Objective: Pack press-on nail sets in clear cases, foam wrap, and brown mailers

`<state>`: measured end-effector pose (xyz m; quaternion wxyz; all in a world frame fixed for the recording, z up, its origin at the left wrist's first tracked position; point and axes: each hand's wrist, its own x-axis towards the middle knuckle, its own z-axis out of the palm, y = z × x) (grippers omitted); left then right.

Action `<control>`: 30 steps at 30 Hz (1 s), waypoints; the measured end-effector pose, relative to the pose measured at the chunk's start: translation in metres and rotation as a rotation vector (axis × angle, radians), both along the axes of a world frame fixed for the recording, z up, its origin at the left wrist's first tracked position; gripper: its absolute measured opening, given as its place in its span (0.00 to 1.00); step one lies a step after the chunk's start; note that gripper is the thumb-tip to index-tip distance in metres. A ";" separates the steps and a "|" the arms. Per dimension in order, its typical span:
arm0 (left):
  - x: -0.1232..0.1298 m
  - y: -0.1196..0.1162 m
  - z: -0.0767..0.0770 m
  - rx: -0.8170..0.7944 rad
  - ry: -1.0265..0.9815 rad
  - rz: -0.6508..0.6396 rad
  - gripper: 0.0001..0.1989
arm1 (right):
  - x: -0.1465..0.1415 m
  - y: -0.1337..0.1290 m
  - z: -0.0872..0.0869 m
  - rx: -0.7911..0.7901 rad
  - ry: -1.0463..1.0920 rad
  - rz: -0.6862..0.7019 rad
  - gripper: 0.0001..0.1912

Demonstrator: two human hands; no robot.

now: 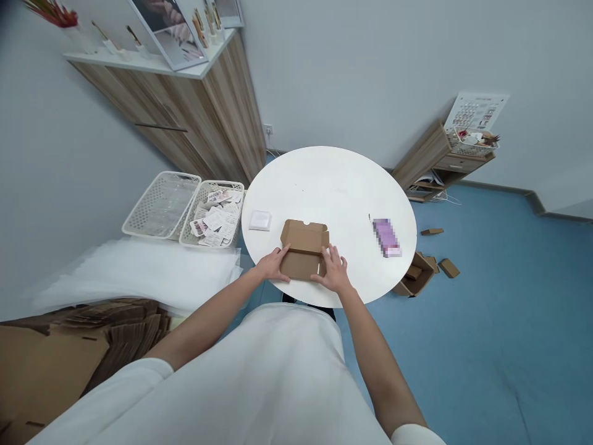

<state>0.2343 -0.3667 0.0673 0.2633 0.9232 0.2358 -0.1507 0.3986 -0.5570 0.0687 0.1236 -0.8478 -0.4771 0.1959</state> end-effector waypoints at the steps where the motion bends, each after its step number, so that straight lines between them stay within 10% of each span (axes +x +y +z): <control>1: 0.000 0.000 0.000 -0.012 0.002 -0.003 0.59 | 0.001 -0.008 -0.001 0.061 0.078 -0.162 0.47; 4: -0.001 -0.001 0.000 -0.046 0.003 -0.004 0.59 | 0.002 -0.030 -0.008 0.156 0.421 -0.594 0.44; 7: 0.000 -0.002 0.001 -0.057 -0.009 0.009 0.60 | -0.001 -0.035 -0.012 0.174 0.675 -0.746 0.43; 17: 0.007 -0.014 0.006 -0.080 0.011 0.084 0.60 | -0.013 -0.002 0.010 0.204 0.718 -0.615 0.26; 30: -0.002 -0.027 -0.004 -0.241 -0.171 0.200 0.57 | -0.002 0.013 -0.008 -0.135 0.221 -0.551 0.05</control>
